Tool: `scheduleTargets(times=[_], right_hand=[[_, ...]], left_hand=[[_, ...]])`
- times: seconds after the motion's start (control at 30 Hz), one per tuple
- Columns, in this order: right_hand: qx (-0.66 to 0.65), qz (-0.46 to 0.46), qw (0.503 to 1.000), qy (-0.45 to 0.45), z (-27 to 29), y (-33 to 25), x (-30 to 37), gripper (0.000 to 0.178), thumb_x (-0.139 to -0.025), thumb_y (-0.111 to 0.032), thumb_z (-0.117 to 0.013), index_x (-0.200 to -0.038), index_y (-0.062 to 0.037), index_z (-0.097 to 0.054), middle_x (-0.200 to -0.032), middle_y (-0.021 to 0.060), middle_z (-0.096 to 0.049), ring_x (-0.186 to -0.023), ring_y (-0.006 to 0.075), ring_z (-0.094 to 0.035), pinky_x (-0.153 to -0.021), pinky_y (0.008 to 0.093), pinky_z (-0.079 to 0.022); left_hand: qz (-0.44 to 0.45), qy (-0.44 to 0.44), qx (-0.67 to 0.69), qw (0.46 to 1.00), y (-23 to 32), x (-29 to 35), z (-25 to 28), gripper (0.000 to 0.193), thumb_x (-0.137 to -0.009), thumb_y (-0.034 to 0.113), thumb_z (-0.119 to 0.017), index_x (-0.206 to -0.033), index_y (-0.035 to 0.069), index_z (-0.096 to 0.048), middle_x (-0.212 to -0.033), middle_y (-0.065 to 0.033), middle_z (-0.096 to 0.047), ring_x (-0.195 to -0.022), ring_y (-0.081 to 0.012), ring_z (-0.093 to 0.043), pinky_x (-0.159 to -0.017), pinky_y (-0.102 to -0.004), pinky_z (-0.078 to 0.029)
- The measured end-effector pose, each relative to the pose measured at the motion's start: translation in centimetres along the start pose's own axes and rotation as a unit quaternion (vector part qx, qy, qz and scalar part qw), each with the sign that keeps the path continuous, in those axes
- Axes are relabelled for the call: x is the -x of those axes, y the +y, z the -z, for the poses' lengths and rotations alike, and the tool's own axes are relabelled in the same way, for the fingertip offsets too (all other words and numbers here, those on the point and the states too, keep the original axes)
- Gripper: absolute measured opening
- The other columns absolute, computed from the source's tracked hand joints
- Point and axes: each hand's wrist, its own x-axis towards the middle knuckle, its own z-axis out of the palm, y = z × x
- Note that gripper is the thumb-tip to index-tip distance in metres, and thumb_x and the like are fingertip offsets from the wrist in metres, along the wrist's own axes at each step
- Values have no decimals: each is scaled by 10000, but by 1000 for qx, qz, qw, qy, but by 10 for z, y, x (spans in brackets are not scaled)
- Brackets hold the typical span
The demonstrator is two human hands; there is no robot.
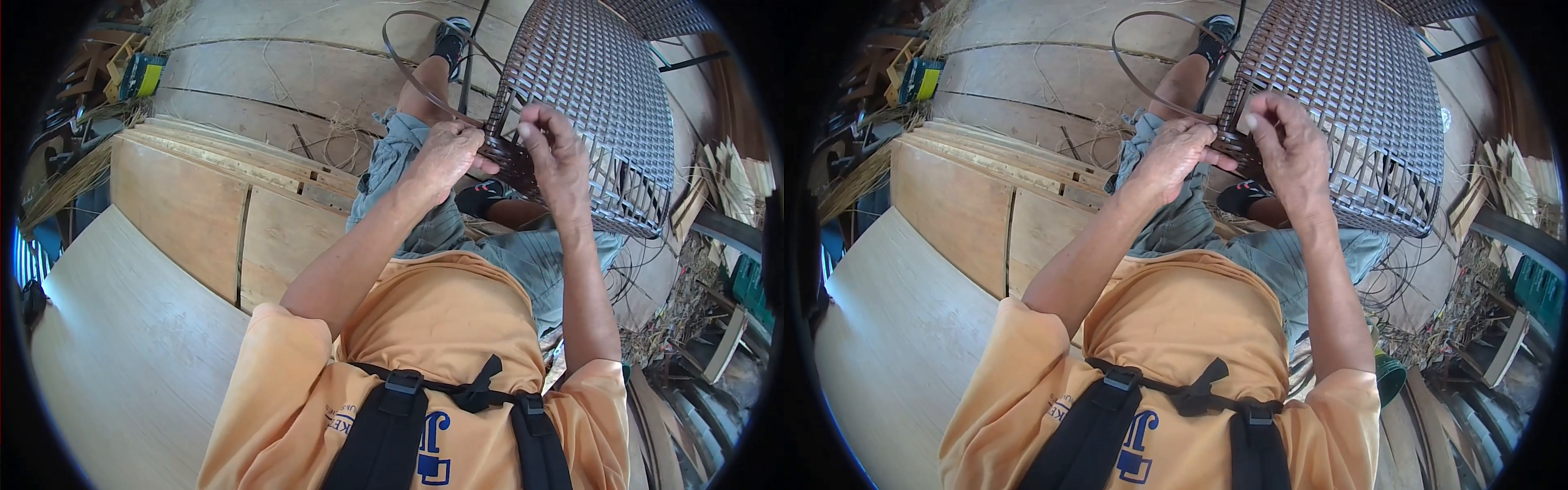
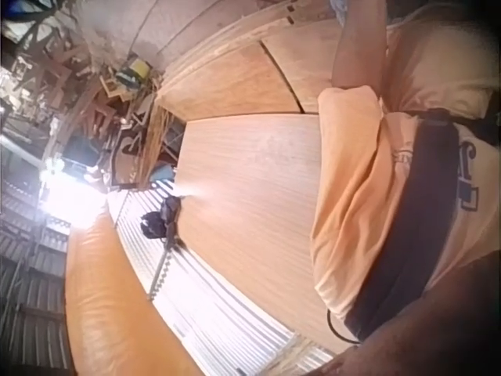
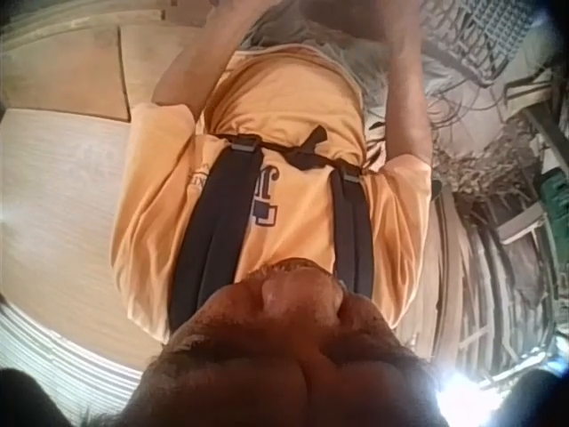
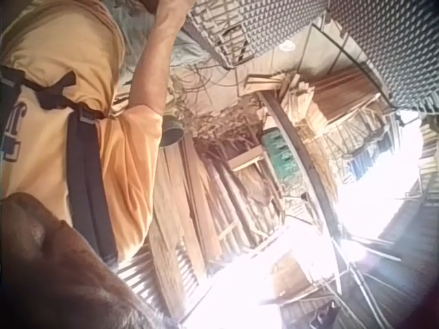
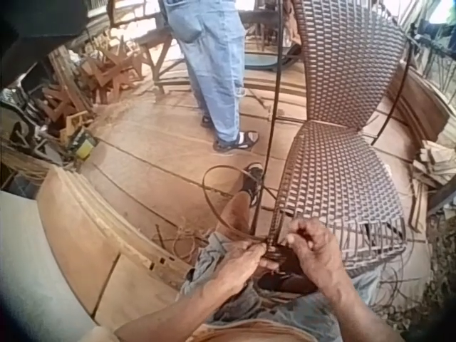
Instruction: The person weaves a wicker chair by wrapping strips around the metal frame and weaving rattan strips through the seat by hand.
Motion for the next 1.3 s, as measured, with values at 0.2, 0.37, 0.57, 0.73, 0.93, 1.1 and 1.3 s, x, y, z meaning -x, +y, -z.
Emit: scheduleTargets(times=[0.2,0.37,0.57,0.73,0.93,1.1,1.3], right_hand=[[51,94,994,-28,-34,-43,-24,263,-876,-164,-548,-1119,-64,-542,-926,65,-608,-793,130,-562,-725,259,-464],[-178,-89,974,-104,-11,-60,-13,177,-894,-184,-532,-872,-17,-587,-632,-17,-468,-576,76,-421,-534,227,-359],[-299,-191,933,-58,6,-17,34,197,-920,-196,-495,-869,-19,-565,-549,-45,-366,-500,47,-300,-484,203,-258],[-336,-186,923,-32,19,1,20,211,-917,-200,-501,-831,-19,-569,-557,-30,-417,-499,54,-359,-472,195,-289],[-396,-188,899,-12,22,11,16,218,-918,-191,-493,-817,-7,-551,-502,-22,-382,-437,58,-325,-429,208,-284],[-332,-161,929,2,18,7,21,224,-925,-201,-494,-817,-13,-550,-516,-20,-389,-453,64,-356,-443,208,-316],[-335,-164,927,36,38,13,6,218,-930,-228,-494,-885,-23,-555,-572,-25,-386,-526,78,-427,-507,229,-426]], left_hand=[[-193,35,-44,980,-14,1,-7,185,-839,115,-473,-896,-44,-548,-831,-96,-579,-676,-208,-641,-623,-286,-479],[-99,-24,-67,993,-3,11,4,255,-876,128,-451,-1032,-54,-538,-890,-84,-594,-707,-177,-643,-654,-258,-479],[-72,-66,-84,992,-16,10,6,345,-914,155,-389,-1149,-83,-474,-933,-110,-598,-745,-181,-657,-669,-247,-481],[-37,-72,-35,996,1,7,3,407,-935,257,-407,-1163,-77,-454,-973,-135,-598,-759,-206,-630,-703,-268,-499],[13,-55,-135,989,9,5,-6,468,-924,373,-439,-1002,-66,-579,-868,-108,-624,-639,-191,-611,-606,-281,-526],[-37,-25,-149,988,0,7,-10,381,-917,268,-500,-1047,-85,-557,-879,-110,-623,-643,-164,-617,-570,-244,-518],[-53,-27,-145,988,-2,7,-8,389,-916,277,-501,-1036,-89,-560,-861,-113,-623,-610,-165,-617,-578,-236,-496]])
